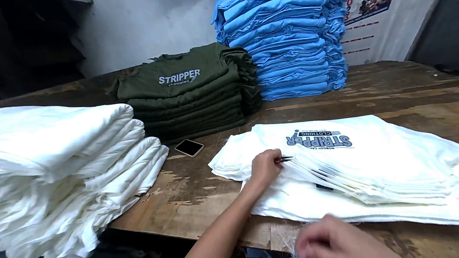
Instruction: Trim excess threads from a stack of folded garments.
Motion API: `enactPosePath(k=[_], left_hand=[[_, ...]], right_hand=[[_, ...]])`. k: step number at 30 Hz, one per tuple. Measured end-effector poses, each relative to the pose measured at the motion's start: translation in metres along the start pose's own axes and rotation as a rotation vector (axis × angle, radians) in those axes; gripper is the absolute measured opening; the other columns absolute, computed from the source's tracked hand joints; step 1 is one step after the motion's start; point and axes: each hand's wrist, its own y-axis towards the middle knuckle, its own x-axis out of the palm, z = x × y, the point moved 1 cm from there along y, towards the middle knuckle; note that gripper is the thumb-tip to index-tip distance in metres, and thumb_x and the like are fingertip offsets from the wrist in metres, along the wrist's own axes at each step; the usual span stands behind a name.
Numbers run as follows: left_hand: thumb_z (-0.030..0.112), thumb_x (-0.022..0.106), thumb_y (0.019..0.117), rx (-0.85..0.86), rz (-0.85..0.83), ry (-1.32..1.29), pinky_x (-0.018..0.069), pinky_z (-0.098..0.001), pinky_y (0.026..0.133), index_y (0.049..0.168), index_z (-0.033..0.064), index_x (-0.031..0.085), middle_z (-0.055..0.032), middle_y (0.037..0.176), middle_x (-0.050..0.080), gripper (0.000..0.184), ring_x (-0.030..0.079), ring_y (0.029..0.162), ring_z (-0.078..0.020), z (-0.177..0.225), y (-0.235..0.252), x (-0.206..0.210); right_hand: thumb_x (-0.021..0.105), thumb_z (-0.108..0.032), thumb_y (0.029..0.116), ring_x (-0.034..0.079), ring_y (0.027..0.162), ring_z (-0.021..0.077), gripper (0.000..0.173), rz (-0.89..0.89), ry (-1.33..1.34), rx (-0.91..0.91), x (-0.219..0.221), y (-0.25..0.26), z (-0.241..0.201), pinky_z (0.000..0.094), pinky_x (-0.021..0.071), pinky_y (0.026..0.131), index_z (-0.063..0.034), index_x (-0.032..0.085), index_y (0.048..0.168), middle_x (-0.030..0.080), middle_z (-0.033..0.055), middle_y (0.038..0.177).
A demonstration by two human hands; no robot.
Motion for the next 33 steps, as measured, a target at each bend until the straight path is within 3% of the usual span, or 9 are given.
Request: enactPosePath(k=[3, 6, 10, 15, 18, 20, 24, 29, 33], left_hand=[[0.012, 0.076, 0.0862, 0.072, -0.057, 0.000, 0.0558, -0.0513, 0.074, 0.089, 0.0070, 0.079, -0.0096, 0.084, 0.070, 0.006, 0.069, 0.082, -0.0269, -0.006, -0.002, 0.005], [0.018, 0.075, 0.0905, -0.030, -0.119, -0.049, 0.0552, -0.0473, 0.080, 0.091, 0.0087, 0.080, -0.0079, 0.085, 0.071, 0.011, 0.069, 0.085, -0.0233, -0.006, 0.000, -0.004], [0.008, 0.072, 0.0855, 0.040, -0.125, -0.074, 0.0560, -0.0413, 0.077, 0.097, 0.0122, 0.081, -0.0057, 0.086, 0.070, 0.016, 0.067, 0.083, -0.0190, -0.015, -0.007, -0.003], [0.017, 0.071, 0.0909, 0.136, -0.390, -0.094, 0.0555, -0.0410, 0.093, 0.133, 0.0190, 0.072, -0.0113, 0.108, 0.071, 0.042, 0.068, 0.100, -0.0209, -0.031, -0.026, -0.014], [0.030, 0.078, 0.0887, 0.167, -0.433, -0.112, 0.0540, -0.0432, 0.097, 0.131, 0.0209, 0.073, -0.0103, 0.110, 0.071, 0.043, 0.067, 0.104, -0.0212, -0.035, -0.034, -0.013], [0.016, 0.074, 0.0867, 0.188, -0.383, -0.114, 0.0546, -0.0447, 0.093, 0.111, 0.0154, 0.080, -0.0087, 0.101, 0.073, 0.025, 0.068, 0.099, -0.0219, -0.039, -0.034, -0.005], [0.016, 0.069, 0.0950, 0.192, -0.342, -0.221, 0.0561, -0.0387, 0.090, 0.108, 0.0096, 0.079, -0.0073, 0.099, 0.074, 0.018, 0.070, 0.094, -0.0164, -0.044, -0.026, -0.004], [0.024, 0.070, 0.0967, 0.137, -0.365, -0.293, 0.0541, -0.0327, 0.086, 0.107, 0.0068, 0.078, -0.0075, 0.098, 0.072, 0.022, 0.067, 0.090, -0.0128, -0.044, -0.022, -0.008], [0.023, 0.070, 0.0961, 0.091, -0.356, -0.324, 0.0544, -0.0310, 0.085, 0.106, 0.0081, 0.078, -0.0047, 0.098, 0.072, 0.020, 0.066, 0.089, -0.0099, -0.042, -0.023, -0.006]], right_hand=[[0.059, -0.041, 0.0988, 0.071, 0.084, 0.0302, 0.034, 0.642, -0.569, 0.192, 0.001, 0.030, 0.026, 0.0532, 0.0582, 0.071, -0.0124, 0.078, 0.100, 0.072, 0.0085, 0.090], [0.070, -0.058, 0.0867, 0.070, 0.101, 0.0366, 0.052, 0.763, -0.665, 0.205, 0.019, 0.057, 0.048, 0.0574, 0.0580, 0.081, -0.0111, 0.079, 0.108, 0.073, 0.0141, 0.107], [0.070, -0.008, 0.0862, 0.071, 0.081, 0.0281, 0.007, 0.921, -0.737, 0.184, 0.043, 0.073, 0.049, 0.0429, 0.0605, 0.066, -0.0058, 0.075, 0.081, 0.068, 0.0109, 0.086], [0.067, -0.006, 0.0882, 0.068, 0.089, 0.0288, 0.006, 0.571, -0.459, 0.134, 0.029, 0.044, 0.044, 0.0496, 0.0565, 0.081, -0.0076, 0.071, 0.084, 0.066, 0.0094, 0.090], [0.061, -0.022, 0.0980, 0.067, 0.092, 0.0215, 0.020, 0.201, -0.241, 0.088, 0.003, 0.024, 0.042, 0.0492, 0.0502, 0.089, -0.0101, 0.075, 0.091, 0.069, 0.0052, 0.092], [0.050, -0.027, 0.1047, 0.069, 0.086, 0.0167, 0.032, 0.320, -0.130, 0.182, -0.006, 0.023, 0.043, 0.0423, 0.0569, 0.082, -0.0080, 0.074, 0.095, 0.072, 0.0045, 0.089], [0.042, -0.032, 0.1076, 0.067, 0.111, 0.0310, 0.038, 0.702, -0.523, 0.310, -0.001, 0.041, 0.044, 0.0556, 0.0525, 0.096, -0.0110, 0.071, 0.116, 0.073, 0.0081, 0.112], [0.059, -0.013, 0.0768, 0.065, 0.118, 0.0258, 0.056, 0.614, -0.408, 0.213, 0.006, 0.056, 0.046, 0.0571, 0.0465, 0.103, -0.0095, 0.061, 0.133, 0.073, 0.0014, 0.116], [0.071, -0.006, 0.0812, 0.067, 0.108, 0.0243, 0.046, 0.748, -0.316, 0.153, 0.014, 0.075, 0.056, 0.0464, 0.0558, 0.096, -0.0112, 0.069, 0.127, 0.073, 0.0043, 0.110]])
